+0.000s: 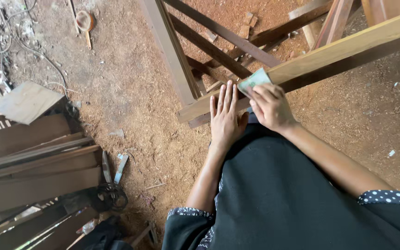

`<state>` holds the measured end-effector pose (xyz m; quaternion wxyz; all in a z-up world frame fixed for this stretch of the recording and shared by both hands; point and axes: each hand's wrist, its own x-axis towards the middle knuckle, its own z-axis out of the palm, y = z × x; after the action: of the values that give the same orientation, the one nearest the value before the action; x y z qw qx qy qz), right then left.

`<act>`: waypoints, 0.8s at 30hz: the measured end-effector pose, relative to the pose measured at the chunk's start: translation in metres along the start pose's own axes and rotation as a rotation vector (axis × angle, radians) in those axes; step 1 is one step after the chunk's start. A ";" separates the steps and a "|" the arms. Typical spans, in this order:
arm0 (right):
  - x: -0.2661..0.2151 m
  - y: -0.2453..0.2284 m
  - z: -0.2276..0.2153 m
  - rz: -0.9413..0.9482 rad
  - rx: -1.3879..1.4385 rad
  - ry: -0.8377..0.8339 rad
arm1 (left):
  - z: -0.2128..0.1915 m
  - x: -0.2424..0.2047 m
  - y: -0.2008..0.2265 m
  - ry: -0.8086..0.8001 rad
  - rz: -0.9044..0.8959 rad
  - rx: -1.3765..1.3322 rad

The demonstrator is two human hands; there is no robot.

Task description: The person sands the surface and edges of a wooden frame using a piece of sandpaper held in their right hand.

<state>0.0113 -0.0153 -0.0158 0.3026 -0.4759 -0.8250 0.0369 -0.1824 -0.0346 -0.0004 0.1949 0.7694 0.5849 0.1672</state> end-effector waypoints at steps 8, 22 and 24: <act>-0.022 0.054 -0.002 0.164 0.107 0.054 | -0.004 -0.001 0.003 -0.005 -0.019 -0.015; -0.020 0.002 0.008 0.031 -0.001 -0.053 | -0.008 0.002 0.005 -0.052 -0.065 -0.044; -0.021 0.025 0.000 0.110 0.062 -0.001 | -0.008 0.002 0.003 -0.064 -0.061 -0.040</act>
<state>0.0379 -0.0185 -0.0342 0.3145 -0.5108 -0.7962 0.0793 -0.1831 -0.0325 0.0080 0.2338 0.7522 0.5980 0.1481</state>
